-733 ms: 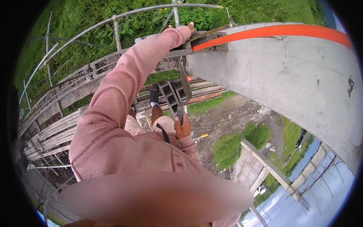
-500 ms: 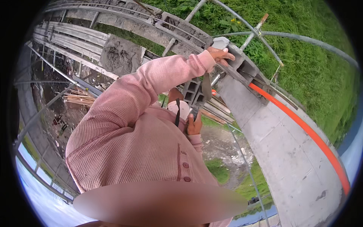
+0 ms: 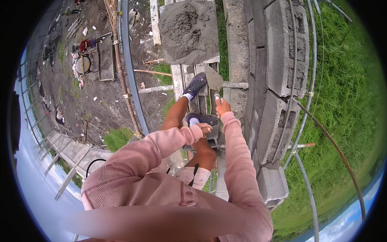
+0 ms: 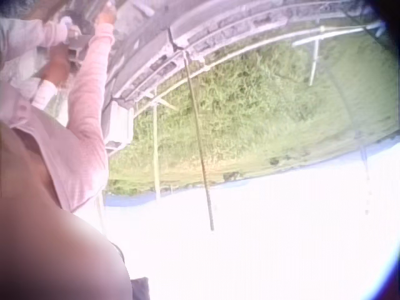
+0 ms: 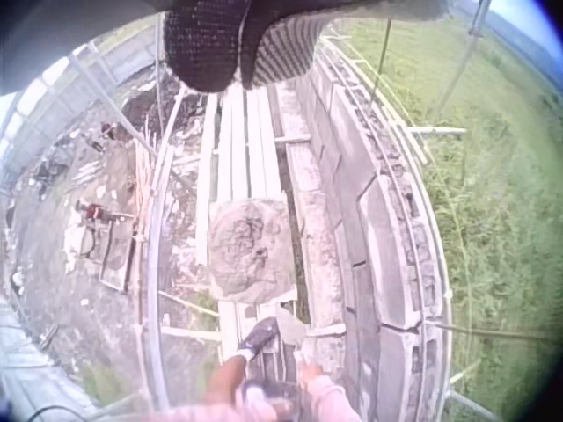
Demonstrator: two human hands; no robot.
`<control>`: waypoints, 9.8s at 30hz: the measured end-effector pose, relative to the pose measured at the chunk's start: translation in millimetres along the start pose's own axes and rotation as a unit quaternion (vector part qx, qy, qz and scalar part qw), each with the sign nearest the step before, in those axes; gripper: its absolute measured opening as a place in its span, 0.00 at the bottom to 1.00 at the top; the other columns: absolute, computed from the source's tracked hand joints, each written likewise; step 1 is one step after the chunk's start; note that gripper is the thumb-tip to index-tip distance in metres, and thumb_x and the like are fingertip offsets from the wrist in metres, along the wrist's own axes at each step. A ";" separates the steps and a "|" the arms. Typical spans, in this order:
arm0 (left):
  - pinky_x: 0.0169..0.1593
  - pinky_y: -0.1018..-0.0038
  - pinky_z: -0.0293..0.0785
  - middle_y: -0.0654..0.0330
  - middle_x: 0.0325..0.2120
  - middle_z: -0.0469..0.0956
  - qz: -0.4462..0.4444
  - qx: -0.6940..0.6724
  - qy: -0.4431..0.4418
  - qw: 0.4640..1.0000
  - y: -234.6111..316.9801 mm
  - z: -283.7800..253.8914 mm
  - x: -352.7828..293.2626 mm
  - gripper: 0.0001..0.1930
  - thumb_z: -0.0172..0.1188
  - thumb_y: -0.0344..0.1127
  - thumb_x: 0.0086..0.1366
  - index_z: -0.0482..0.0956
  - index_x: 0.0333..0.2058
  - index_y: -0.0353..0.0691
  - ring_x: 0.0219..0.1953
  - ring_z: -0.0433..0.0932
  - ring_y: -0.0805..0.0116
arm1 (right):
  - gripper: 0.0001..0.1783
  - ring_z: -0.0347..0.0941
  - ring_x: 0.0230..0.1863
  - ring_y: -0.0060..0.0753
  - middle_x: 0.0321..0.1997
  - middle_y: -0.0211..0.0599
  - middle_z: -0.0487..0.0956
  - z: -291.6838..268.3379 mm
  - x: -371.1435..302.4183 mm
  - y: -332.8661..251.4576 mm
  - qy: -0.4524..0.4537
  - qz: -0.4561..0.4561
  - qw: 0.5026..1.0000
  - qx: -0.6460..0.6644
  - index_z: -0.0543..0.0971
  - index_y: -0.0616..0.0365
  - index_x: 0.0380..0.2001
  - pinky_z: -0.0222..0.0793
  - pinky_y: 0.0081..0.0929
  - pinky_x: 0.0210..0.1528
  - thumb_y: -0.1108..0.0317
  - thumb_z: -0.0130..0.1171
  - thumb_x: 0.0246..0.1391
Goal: The person places hollow concrete blocks on a wall under construction, applies mortar with a trowel, and taps the blocks into position. The person repeatedly scoops mortar from a bucket and spreads it between blocks while working on scaffolding.
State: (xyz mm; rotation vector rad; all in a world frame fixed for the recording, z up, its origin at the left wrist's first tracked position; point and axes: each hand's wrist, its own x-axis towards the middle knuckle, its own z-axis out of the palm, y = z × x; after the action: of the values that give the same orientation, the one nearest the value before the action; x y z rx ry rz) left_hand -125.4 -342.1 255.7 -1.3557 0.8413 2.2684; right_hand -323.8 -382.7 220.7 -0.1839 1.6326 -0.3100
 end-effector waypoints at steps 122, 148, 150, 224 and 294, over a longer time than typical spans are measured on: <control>0.57 0.60 0.64 0.63 0.60 0.67 -0.089 0.395 0.018 0.914 240.4 79.1 -146.2 0.22 0.48 0.46 0.69 0.66 0.60 0.50 0.60 0.65 0.56 | 0.23 0.71 0.58 0.52 0.57 0.49 0.74 -32.5 -651.4 378.7 0.488 0.418 0.698 0.316 0.75 0.51 0.53 0.69 0.43 0.58 0.64 0.55 0.52; 0.50 0.62 0.71 0.64 0.58 0.70 -0.090 0.410 0.032 0.907 232.6 114.5 -166.3 0.21 0.50 0.42 0.68 0.67 0.59 0.50 0.52 0.71 0.59 | 0.18 0.80 0.35 0.47 0.36 0.49 0.82 48.3 -596.9 322.0 0.632 0.300 0.519 0.491 0.78 0.61 0.45 0.76 0.41 0.38 0.65 0.57 0.51; 0.50 0.62 0.71 0.64 0.58 0.70 -0.078 0.418 0.042 0.904 230.7 115.0 -168.7 0.21 0.49 0.42 0.68 0.67 0.59 0.50 0.52 0.71 0.59 | 0.18 0.79 0.42 0.50 0.39 0.49 0.81 47.8 -596.5 318.9 0.641 0.351 0.534 0.426 0.78 0.60 0.45 0.75 0.43 0.44 0.65 0.58 0.50; 0.46 0.67 0.70 0.62 0.41 0.79 -0.047 0.408 0.014 0.912 225.8 110.6 -164.6 0.17 0.56 0.34 0.66 0.71 0.53 0.49 0.45 0.77 0.64 | 0.24 0.77 0.45 0.54 0.41 0.51 0.80 33.6 -567.3 360.6 0.645 0.385 0.559 0.352 0.75 0.54 0.54 0.72 0.47 0.47 0.61 0.56 0.53; 0.50 0.62 0.69 0.57 0.51 0.75 -0.076 0.422 0.003 0.904 203.3 77.8 -152.4 0.19 0.52 0.33 0.66 0.69 0.56 0.47 0.50 0.73 0.57 | 0.21 0.72 0.56 0.53 0.56 0.47 0.76 -65.1 -621.0 409.2 0.518 0.388 0.705 0.289 0.77 0.53 0.52 0.71 0.43 0.56 0.65 0.54 0.54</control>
State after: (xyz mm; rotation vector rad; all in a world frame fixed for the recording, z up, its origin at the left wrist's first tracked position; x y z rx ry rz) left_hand -223.4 -445.8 479.9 -0.9540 1.4290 1.4620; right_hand -306.9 199.4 687.8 1.3844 2.4104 -0.2519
